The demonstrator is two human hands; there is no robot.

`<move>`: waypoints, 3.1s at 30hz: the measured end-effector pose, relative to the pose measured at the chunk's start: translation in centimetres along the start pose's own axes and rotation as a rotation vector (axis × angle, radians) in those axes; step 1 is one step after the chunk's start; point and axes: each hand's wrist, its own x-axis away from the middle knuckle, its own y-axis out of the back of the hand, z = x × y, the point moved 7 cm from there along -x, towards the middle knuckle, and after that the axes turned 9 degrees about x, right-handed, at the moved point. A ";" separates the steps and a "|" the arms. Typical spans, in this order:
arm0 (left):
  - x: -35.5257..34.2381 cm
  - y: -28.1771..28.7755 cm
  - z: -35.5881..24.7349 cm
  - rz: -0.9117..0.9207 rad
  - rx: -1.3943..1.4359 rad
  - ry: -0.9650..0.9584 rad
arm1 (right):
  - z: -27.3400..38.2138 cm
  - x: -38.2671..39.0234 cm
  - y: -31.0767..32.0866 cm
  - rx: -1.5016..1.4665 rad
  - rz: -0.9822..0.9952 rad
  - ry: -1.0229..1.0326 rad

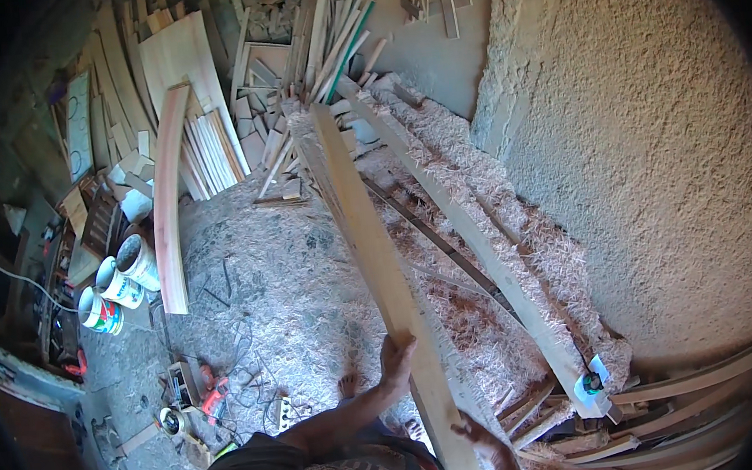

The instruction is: The person selects a long wooden plank from a stack, carries it into a workshop, uses a measuring tape to mark a measurement on the plank, and then cuts the plank at the mark using a handsaw.

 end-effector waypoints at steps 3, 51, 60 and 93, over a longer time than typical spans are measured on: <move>-0.5 1.1 0.9 -0.087 -0.232 -0.082 | -1.6 2.5 -2.0 0.006 0.024 -0.070; 2.2 -14.7 -23.0 0.644 -0.297 -0.479 | 18.7 -1.2 -10.7 0.178 -0.088 0.665; 7.7 -17.5 -27.4 0.563 -0.177 -0.484 | 18.7 -3.8 -15.1 0.088 -0.123 0.659; -8.7 5.6 9.5 -0.019 -0.829 -0.416 | -5.9 2.2 4.1 1.478 -0.450 0.214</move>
